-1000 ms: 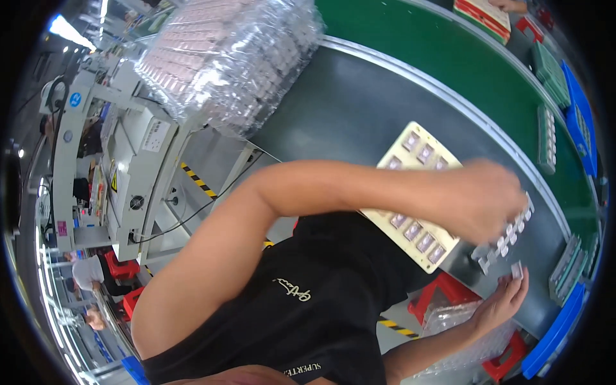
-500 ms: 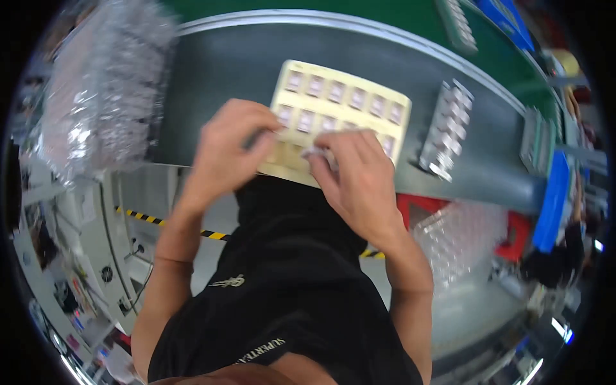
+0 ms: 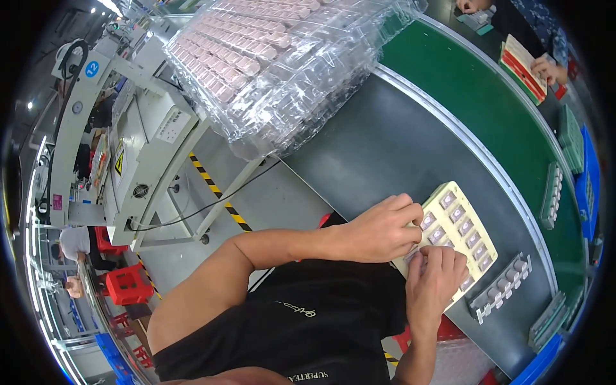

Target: Assembling small electronic components into plastic trays on a factory assembly line.

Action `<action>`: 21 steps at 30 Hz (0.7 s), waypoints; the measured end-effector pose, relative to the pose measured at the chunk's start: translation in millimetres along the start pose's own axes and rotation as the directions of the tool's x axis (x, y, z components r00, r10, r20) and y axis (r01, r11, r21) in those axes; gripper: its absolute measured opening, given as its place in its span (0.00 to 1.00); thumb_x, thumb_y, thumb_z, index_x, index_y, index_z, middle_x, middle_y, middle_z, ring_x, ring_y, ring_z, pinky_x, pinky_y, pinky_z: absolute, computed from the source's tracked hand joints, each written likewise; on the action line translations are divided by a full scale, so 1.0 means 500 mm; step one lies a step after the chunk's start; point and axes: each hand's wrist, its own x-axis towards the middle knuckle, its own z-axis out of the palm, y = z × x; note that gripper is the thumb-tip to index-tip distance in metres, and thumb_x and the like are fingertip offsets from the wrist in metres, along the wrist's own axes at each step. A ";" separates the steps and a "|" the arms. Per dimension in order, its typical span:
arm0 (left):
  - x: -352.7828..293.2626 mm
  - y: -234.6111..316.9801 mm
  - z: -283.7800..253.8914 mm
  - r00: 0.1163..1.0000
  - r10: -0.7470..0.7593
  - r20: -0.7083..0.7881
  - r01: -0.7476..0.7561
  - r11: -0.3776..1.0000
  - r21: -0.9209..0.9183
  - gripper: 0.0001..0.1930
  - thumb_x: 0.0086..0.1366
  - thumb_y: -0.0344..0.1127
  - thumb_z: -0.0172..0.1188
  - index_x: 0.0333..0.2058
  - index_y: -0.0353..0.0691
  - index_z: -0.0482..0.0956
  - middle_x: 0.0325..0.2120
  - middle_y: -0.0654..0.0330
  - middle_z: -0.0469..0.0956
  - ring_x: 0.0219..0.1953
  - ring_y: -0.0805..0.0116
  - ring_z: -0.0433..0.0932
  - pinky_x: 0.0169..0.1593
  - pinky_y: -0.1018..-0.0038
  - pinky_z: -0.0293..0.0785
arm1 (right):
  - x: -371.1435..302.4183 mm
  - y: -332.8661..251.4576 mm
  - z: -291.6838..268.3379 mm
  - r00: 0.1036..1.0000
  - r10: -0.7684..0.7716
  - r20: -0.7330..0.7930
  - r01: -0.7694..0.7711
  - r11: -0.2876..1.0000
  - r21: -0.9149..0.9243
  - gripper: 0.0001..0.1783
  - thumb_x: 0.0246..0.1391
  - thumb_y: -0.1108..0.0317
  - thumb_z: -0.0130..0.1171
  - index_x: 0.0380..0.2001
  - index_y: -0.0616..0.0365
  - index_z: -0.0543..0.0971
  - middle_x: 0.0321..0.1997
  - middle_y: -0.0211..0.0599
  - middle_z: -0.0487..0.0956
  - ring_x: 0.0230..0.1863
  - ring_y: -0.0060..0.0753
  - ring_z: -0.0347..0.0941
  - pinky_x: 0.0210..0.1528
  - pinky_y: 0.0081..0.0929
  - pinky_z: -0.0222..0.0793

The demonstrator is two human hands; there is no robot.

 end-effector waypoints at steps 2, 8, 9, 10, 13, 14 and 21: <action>0.001 -0.003 0.000 1.000 -0.018 0.007 0.018 1.000 0.010 0.03 0.54 0.28 0.65 0.25 0.38 0.79 0.35 0.58 0.72 0.39 0.59 0.69 0.43 0.65 0.71 | 0.003 0.003 0.002 1.000 0.008 0.008 -0.008 1.000 -0.002 0.06 0.51 0.74 0.65 0.32 0.56 0.78 0.34 0.37 0.74 0.41 0.45 0.68 0.47 0.41 0.61; -0.011 -0.004 0.003 0.999 -0.043 -0.033 0.044 0.999 0.027 0.02 0.55 0.28 0.65 0.28 0.39 0.80 0.33 0.59 0.71 0.37 0.59 0.68 0.42 0.66 0.70 | 0.005 0.007 0.005 1.000 0.020 0.000 -0.020 1.000 0.016 0.05 0.51 0.74 0.65 0.31 0.57 0.78 0.34 0.36 0.74 0.40 0.43 0.68 0.46 0.40 0.60; -0.015 -0.003 0.005 0.998 -0.056 -0.038 0.057 0.998 0.029 0.02 0.55 0.28 0.65 0.28 0.40 0.80 0.33 0.60 0.71 0.37 0.59 0.68 0.41 0.67 0.70 | 0.005 0.005 0.004 1.000 0.021 0.014 -0.021 1.000 0.016 0.05 0.51 0.73 0.65 0.31 0.57 0.78 0.34 0.36 0.74 0.40 0.43 0.68 0.46 0.40 0.60; -0.017 -0.003 0.007 0.998 -0.056 -0.035 0.057 0.998 0.029 0.02 0.55 0.28 0.65 0.28 0.40 0.80 0.33 0.60 0.71 0.37 0.59 0.68 0.41 0.67 0.70 | 0.006 0.004 0.003 0.999 0.022 0.027 -0.023 1.000 0.017 0.05 0.52 0.73 0.65 0.31 0.57 0.79 0.34 0.36 0.74 0.40 0.43 0.68 0.46 0.40 0.60; -0.020 -0.005 0.012 0.996 -0.059 -0.065 0.059 0.998 -0.006 0.03 0.56 0.28 0.65 0.30 0.41 0.81 0.33 0.60 0.71 0.37 0.59 0.68 0.42 0.67 0.70 | 0.008 0.008 -0.009 0.995 0.055 0.079 -0.059 0.997 0.046 0.04 0.53 0.73 0.64 0.31 0.57 0.79 0.34 0.36 0.74 0.39 0.43 0.68 0.46 0.41 0.59; -0.021 -0.007 0.011 0.996 -0.054 -0.068 0.053 0.998 -0.018 0.04 0.56 0.29 0.66 0.31 0.41 0.81 0.34 0.60 0.71 0.37 0.59 0.68 0.42 0.67 0.70 | 0.008 0.011 -0.007 0.995 0.057 0.079 -0.061 0.997 0.047 0.04 0.53 0.73 0.64 0.31 0.57 0.79 0.34 0.36 0.74 0.39 0.43 0.68 0.46 0.41 0.59; -0.032 -0.016 0.014 0.995 -0.046 -0.093 0.037 0.994 -0.102 0.06 0.56 0.29 0.66 0.34 0.40 0.83 0.36 0.59 0.74 0.39 0.59 0.70 0.44 0.67 0.71 | 0.008 0.005 0.007 1.000 0.022 0.001 -0.022 1.000 -0.019 0.04 0.53 0.73 0.64 0.32 0.57 0.79 0.33 0.36 0.74 0.39 0.42 0.68 0.46 0.39 0.59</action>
